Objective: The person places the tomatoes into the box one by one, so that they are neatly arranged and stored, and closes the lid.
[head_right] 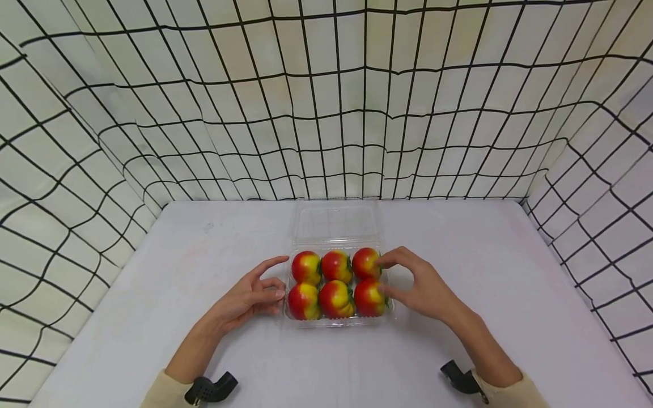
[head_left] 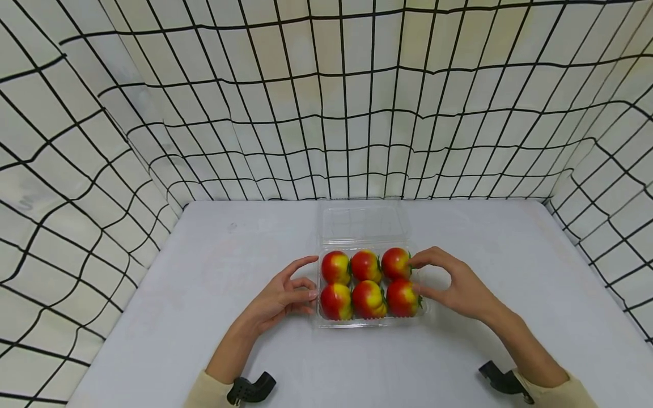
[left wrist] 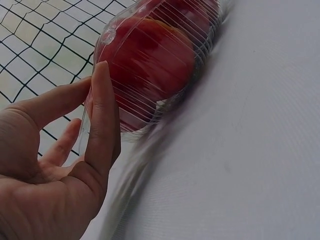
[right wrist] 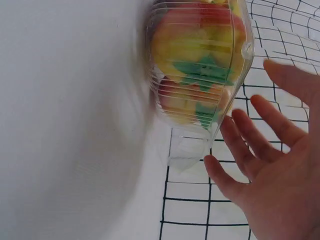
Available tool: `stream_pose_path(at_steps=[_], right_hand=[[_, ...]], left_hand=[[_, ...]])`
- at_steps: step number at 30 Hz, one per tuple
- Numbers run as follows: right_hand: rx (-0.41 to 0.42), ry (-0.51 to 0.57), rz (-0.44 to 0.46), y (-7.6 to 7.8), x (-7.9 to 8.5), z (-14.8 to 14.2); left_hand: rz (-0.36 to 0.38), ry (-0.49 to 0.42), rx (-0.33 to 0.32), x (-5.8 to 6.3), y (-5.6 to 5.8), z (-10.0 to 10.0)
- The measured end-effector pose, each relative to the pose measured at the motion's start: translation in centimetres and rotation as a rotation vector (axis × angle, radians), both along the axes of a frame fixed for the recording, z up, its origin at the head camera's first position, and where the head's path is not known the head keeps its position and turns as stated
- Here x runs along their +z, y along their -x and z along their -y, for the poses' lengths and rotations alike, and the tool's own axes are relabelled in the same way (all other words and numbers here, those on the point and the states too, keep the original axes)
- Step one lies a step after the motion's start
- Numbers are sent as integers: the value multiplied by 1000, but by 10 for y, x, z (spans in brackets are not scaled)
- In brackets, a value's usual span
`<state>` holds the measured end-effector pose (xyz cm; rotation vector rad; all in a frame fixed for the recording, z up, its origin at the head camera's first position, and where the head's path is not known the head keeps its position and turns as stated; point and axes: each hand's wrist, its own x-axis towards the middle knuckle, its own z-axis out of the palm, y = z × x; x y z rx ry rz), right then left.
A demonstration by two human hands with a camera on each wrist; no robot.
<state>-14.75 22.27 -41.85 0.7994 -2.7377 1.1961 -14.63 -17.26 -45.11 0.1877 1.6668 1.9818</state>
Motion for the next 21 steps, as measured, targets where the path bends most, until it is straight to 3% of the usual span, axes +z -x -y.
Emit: stream_pose_path(at_steps=[6,11,21], right_hand=[[-112,82,79,14,-5,-7],[-133,103,156,26,-10,-9],[-185,132,213,39,-13,-9]], left_hand=[[-8,20,4,2,0,-1],[-27,65,23,3,1,-1],[-72,154,76,0,5,-2]])
